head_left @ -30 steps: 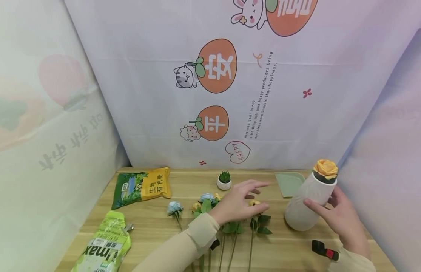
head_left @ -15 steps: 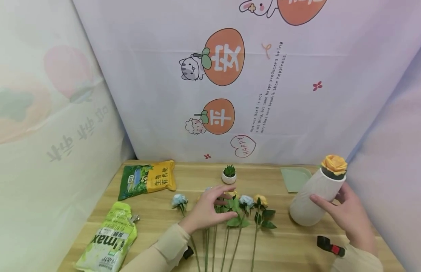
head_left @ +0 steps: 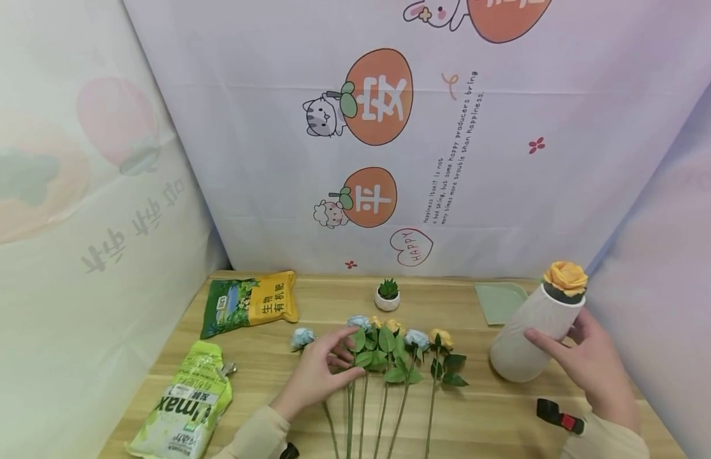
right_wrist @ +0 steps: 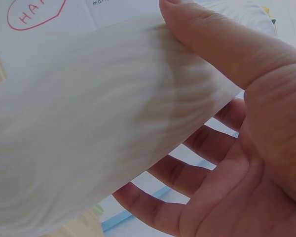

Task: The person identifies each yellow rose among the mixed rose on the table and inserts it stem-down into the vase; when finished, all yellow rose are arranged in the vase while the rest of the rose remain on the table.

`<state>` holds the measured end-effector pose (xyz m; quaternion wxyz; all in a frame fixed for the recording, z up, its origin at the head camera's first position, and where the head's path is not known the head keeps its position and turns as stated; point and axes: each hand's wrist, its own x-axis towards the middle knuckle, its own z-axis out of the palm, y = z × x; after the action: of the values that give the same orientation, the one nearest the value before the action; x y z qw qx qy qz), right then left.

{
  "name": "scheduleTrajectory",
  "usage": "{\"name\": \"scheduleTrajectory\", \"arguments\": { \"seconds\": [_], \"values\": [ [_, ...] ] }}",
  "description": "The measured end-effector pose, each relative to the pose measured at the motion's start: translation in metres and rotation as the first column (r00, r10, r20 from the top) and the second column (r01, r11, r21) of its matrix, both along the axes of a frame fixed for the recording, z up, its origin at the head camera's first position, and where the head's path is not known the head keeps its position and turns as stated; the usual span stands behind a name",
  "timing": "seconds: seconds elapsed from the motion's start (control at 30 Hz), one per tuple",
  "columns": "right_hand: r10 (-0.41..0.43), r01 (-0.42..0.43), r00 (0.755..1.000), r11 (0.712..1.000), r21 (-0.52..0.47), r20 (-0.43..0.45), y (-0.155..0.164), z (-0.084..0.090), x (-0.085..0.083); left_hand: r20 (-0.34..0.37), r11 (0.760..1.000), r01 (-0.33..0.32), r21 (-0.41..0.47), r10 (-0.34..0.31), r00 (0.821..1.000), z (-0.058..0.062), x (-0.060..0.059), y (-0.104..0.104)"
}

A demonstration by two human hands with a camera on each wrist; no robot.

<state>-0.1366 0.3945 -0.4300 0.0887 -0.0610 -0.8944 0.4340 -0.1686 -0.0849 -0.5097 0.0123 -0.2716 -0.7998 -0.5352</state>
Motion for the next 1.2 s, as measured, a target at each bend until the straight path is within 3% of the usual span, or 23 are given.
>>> {"name": "scheduleTrajectory", "arguments": {
  "seconds": [0.33,0.43,0.6,0.77,0.9,1.2],
  "values": [
    [0.007,-0.007,0.999,1.0,-0.009,0.032,0.0,-0.001,0.002,0.077,1.0,-0.03,0.001,0.03,0.997,-0.013,0.013,-0.017],
    [0.007,-0.007,0.999,1.0,-0.014,0.035,0.0,-0.001,0.002,0.07,0.999,-0.044,-0.008,0.044,0.997,-0.013,0.015,-0.021],
    [0.008,-0.008,0.999,1.0,-0.017,0.034,0.001,-0.001,0.003,0.044,0.995,-0.033,-0.097,0.038,0.998,-0.016,0.016,-0.025],
    [0.012,-0.011,0.999,0.999,-0.031,0.034,0.001,-0.001,0.004,0.133,0.981,0.03,-0.19,-0.005,0.991,-0.02,0.02,-0.025],
    [0.016,-0.014,0.999,0.999,-0.037,0.031,0.001,-0.002,0.004,0.18,0.975,0.065,-0.213,-0.026,0.983,-0.019,0.021,-0.024],
    [0.022,-0.02,0.999,0.999,-0.047,0.04,0.001,0.001,0.003,0.238,0.986,0.0,-0.166,0.04,0.97,-0.023,0.022,-0.023]
  ]
}}
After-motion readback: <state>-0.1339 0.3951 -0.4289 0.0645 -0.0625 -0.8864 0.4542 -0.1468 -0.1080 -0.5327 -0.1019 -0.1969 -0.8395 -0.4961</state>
